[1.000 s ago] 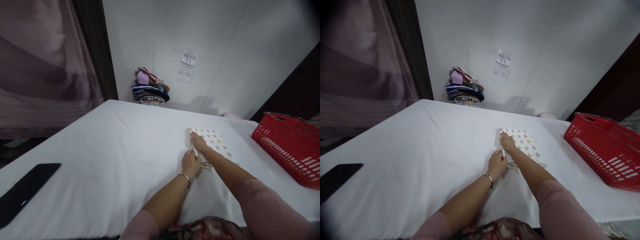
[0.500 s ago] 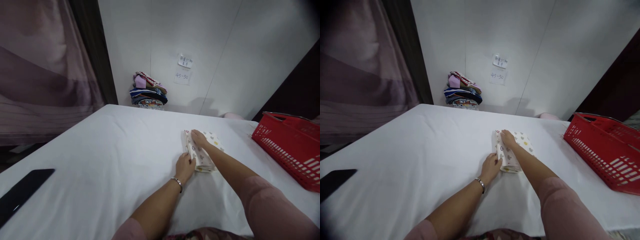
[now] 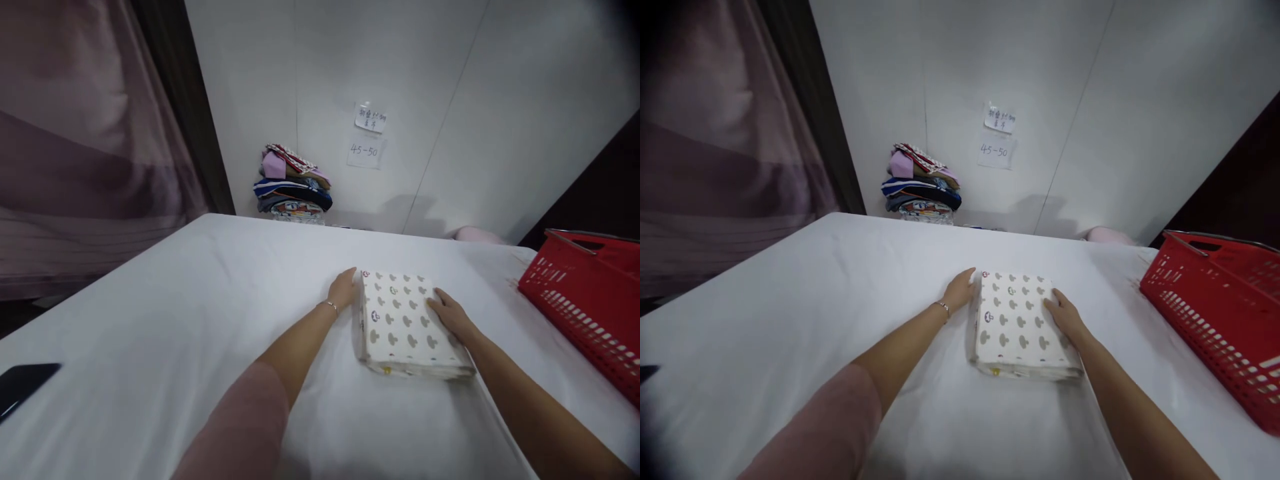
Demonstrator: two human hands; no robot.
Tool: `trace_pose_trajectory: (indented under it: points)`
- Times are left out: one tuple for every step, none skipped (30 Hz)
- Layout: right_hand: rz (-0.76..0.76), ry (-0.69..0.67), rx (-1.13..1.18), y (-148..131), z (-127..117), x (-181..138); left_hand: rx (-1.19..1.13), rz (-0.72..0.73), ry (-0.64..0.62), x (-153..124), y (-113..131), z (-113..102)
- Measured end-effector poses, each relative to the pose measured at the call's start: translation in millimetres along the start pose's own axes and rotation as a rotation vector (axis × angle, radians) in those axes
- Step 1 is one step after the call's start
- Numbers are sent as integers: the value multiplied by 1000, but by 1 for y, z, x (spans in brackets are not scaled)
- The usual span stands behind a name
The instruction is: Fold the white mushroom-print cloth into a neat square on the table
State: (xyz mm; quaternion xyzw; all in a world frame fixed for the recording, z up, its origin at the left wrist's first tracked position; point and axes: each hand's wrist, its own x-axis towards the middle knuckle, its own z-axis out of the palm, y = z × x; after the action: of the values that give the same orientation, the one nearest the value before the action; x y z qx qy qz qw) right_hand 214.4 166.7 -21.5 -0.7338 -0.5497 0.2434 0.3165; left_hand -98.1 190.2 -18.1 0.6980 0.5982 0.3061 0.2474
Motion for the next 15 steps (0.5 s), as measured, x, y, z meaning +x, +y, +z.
trace_pose_trajectory:
  points:
    - [0,-10,35,3,1,-2,-9,20,-31,12,-1,3]
    - [0,-20,64,6,2,-4,-24,38,-59,22,-1,6]
    - [4,-32,88,7,2,-5,-42,51,-81,31,-2,9]
    - [7,-42,105,8,1,-7,-58,59,-97,38,-4,11]
    - [9,-54,115,8,1,-8,-71,62,-107,43,-5,14]
    - [11,-67,117,8,0,-9,-83,62,-115,48,-6,16]
    - [10,-77,113,8,0,-9,-97,59,-120,51,-8,17]
    - [7,-81,105,7,0,-10,-113,54,-124,54,-9,18]
    - [3,-81,97,7,0,-11,-128,49,-125,57,-11,19]
    - [-3,-77,90,7,1,-11,-142,45,-125,59,-12,19]
    - [-8,-72,84,7,2,-12,-155,43,-127,61,-12,20]
    - [-14,-69,79,7,2,-12,-166,45,-133,63,-12,20]
    - [-18,-70,75,7,3,-12,-180,46,-139,66,-12,20]
    - [-21,-73,70,8,4,-12,-194,44,-141,68,-12,21]
    - [-22,-79,63,9,4,-12,-206,38,-137,70,-12,21]
